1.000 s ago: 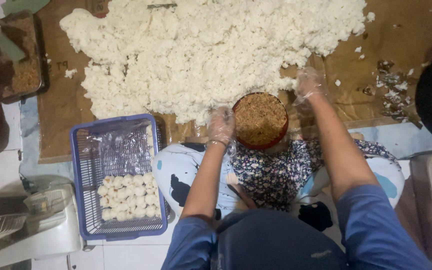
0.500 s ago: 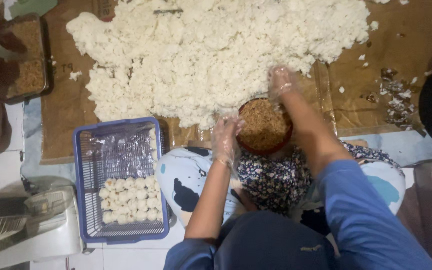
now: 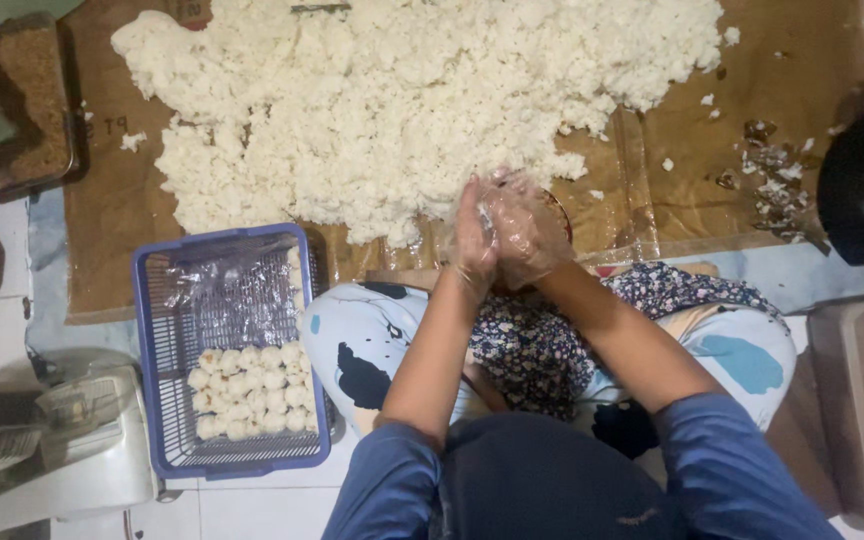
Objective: The person scoops a portion of white rice, places it in a bowl of brown filling, and rolls it into a ball. They repeat this process, placing each finished rice ball into a blue basket.
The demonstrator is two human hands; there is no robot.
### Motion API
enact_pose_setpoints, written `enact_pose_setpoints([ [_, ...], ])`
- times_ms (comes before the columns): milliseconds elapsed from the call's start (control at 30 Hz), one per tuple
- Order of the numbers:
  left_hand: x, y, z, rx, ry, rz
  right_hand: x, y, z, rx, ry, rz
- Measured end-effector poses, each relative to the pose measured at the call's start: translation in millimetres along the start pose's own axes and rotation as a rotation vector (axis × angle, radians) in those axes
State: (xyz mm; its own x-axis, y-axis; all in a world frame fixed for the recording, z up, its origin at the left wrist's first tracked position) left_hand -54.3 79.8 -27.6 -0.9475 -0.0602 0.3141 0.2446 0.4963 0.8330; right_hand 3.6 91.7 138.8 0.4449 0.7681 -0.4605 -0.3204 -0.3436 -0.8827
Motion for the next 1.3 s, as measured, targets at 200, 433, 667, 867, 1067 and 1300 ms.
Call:
enact_pose_setpoints([
  [200, 12, -31, -24, 0.230, 0.156, 0.072, 19, -11, -5, 0.237, -0.052, 0.185],
  [433, 34, -55, -46, 0.557, 0.206, 0.532, 55, 25, -24, -0.251, 0.234, -0.224],
  [667, 26, -45, -31, 0.408, 0.272, 0.491, 59, 23, -20, -0.170, 0.156, -0.198],
  [867, 26, -42, -26, 0.363, 0.295, 0.395, 70, 6, -19, -0.148, 0.381, 0.326],
  [1067, 0, 1, -27, 0.079, 0.270, -0.004, 35, -11, -19, 0.150, 0.090, 0.610],
  [1300, 4, 6, -31, 0.061, 0.247, -0.088, 34, -24, -11, 0.293, -0.032, 0.544],
])
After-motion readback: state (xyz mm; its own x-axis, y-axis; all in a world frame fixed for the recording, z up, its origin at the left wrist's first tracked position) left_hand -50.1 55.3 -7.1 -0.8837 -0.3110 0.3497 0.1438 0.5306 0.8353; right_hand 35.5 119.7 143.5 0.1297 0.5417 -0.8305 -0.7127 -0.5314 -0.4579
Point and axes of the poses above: each hand's wrist, its own z-axis towards the middle knuckle, its own y-axis out of the palm, x = y × z, the point moved 8 cm from there along z, towards the middle knuckle, and after that the axes turned 5 degrees about -y, right-handed, at the moved point
